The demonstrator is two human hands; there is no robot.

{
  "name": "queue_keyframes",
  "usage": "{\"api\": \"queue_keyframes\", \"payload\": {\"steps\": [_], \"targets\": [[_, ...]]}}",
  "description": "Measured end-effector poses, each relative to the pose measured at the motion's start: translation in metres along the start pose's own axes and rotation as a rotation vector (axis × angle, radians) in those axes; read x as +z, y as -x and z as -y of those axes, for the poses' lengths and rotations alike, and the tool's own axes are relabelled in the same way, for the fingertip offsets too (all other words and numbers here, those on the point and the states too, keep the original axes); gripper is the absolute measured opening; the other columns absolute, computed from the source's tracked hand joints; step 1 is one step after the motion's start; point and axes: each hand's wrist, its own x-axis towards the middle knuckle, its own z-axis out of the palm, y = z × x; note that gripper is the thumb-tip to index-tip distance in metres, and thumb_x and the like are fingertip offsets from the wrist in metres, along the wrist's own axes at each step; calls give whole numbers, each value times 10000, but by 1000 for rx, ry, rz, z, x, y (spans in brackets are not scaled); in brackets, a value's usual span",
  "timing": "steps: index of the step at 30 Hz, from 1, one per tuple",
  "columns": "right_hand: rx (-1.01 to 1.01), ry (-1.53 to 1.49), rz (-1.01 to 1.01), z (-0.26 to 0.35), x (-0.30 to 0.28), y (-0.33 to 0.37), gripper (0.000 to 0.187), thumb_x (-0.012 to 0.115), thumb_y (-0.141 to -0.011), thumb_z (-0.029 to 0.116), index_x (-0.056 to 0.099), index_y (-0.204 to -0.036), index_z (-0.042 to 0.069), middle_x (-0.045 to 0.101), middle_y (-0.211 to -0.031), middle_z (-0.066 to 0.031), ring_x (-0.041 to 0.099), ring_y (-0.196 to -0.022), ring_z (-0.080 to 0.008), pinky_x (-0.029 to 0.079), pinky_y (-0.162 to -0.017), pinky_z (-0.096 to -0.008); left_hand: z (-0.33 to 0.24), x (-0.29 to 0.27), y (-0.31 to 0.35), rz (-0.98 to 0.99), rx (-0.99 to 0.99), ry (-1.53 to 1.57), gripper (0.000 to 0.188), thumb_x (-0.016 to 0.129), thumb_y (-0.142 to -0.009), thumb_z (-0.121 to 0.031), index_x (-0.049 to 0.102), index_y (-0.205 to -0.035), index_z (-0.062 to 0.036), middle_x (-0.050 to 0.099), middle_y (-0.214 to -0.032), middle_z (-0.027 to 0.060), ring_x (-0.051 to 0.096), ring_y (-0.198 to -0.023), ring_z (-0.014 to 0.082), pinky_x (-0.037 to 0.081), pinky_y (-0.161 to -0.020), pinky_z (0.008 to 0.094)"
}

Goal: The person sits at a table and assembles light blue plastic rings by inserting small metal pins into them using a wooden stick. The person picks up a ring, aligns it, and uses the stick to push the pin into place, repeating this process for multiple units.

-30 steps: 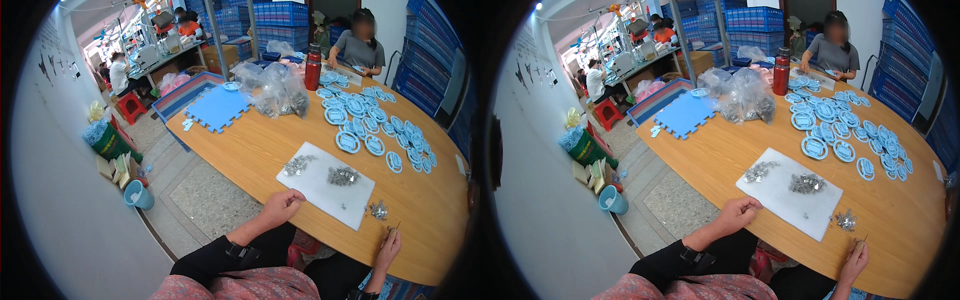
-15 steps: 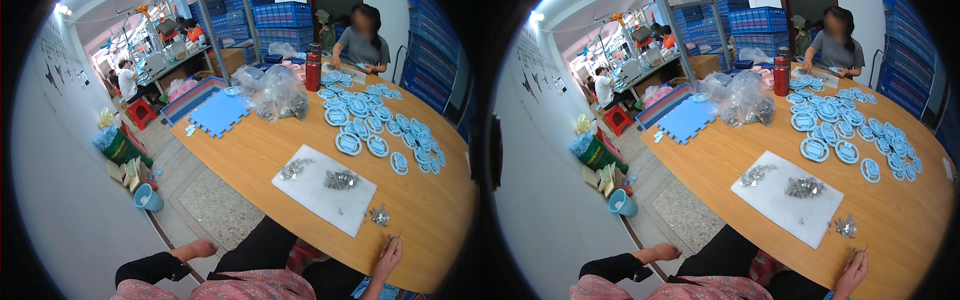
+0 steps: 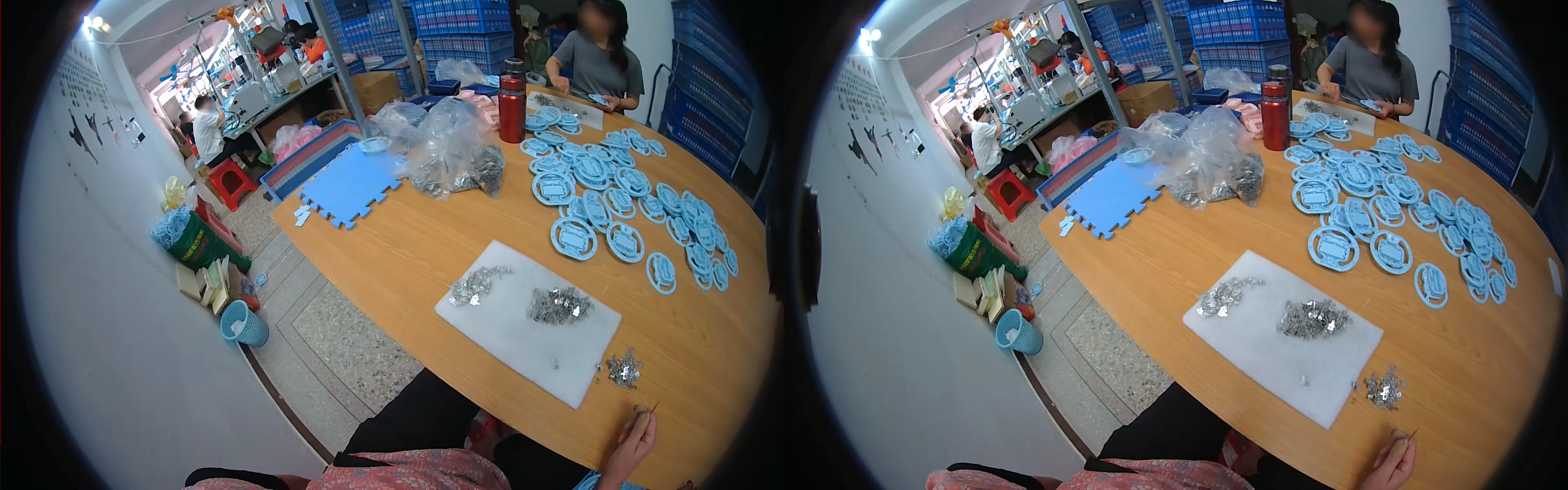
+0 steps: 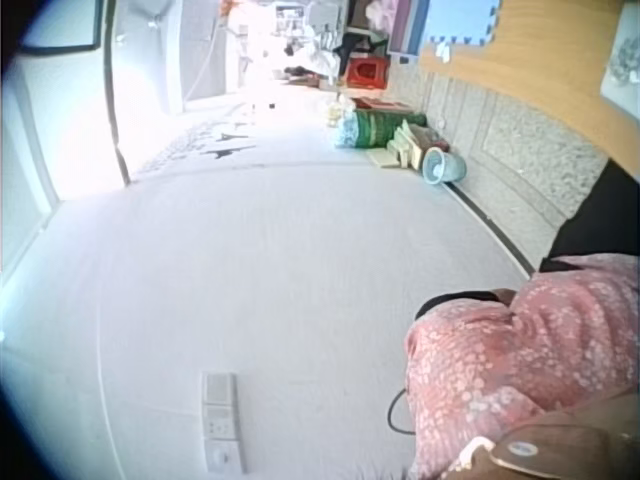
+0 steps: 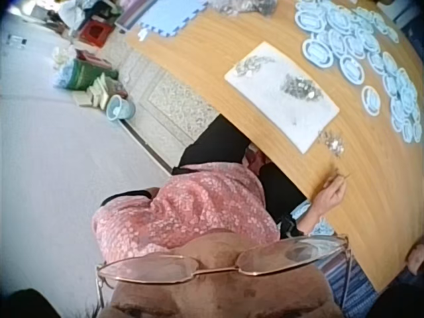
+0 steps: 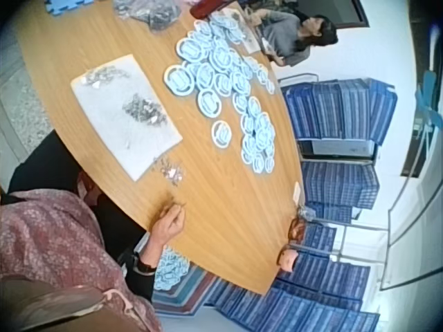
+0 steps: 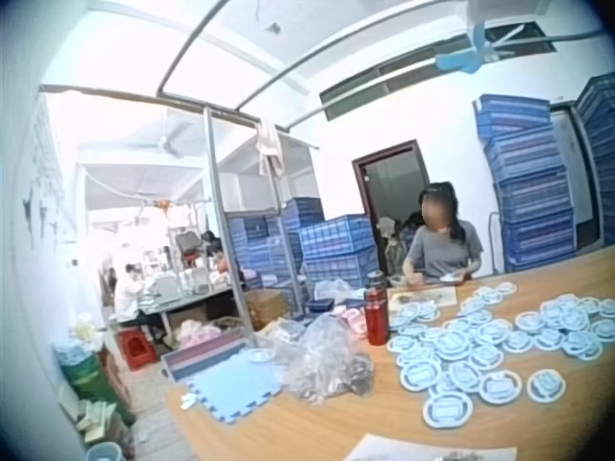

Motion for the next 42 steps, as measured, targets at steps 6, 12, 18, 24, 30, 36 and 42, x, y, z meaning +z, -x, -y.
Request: {"api": "queue_keyframes", "payload": {"steps": [6,12,18,24,30,36,42], "targets": [[17,38,36,25,5,5,290,479,-1070,264,623,-944,46,521,-736,3,444,-621,-70,337,-543,-216,-24,-8,-1,-48,71,7,367,580,-946,-364,637,-1255,-173,689,-1009,57,657,-816,216,565,-725,417],[17,66,34,29,6,7,289,486,-1069,267,606,-923,49,518,-737,13,436,-623,-62,340,-550,-220,-18,-5,0,-44,84,14,385,589,-939,-368,629,-1266,-169,690,-1019,65,660,-822,225,563,-731,422],[4,75,39,25,5,6,286,478,-1070,263,607,-934,47,514,-735,14,431,-616,-62,341,-552,-219,-9,-3,-2,-39,86,23,403,597,-932,-371,620,-1278,-166,692,-1028,74,663,-828,234,560,-738,427],[35,59,24,31,10,7,287,466,-1071,258,601,-928,50,501,-736,20,425,-615,-61,342,-556,-213,-5,-2,-4,-33,86,27,422,605,-925,-375,612,-1289,-162,693,-1038,82,666,-834,243,558,-745,432],[15,82,53,27,7,6,295,465,-1073,268,592,-917,52,501,-735,22,425,-612,-59,335,-552,-209,-4,0,-4,-31,90,39,442,613,-917,-378,603,-1301,-158,695,-1047,91,669,-840,251,556,-752,437],[32,62,26,30,8,7,306,466,-1073,268,541,-843,80,492,-725,24,415,-606,-58,329,-543,-216,-3,-1,-2,-28,89,34,462,621,-910,-381,594,-1312,-154,697,-1057,99,672,-846,260,553,-758,442],[0,89,39,31,9,6,310,461,-1074,255,525,-822,86,487,-716,21,412,-600,-59,328,-539,-218,-1,0,-2,-31,91,38,483,629,-903,-385,586,-1323,-150,698,-1067,108,675,-853,269,551,-765,446]]}}
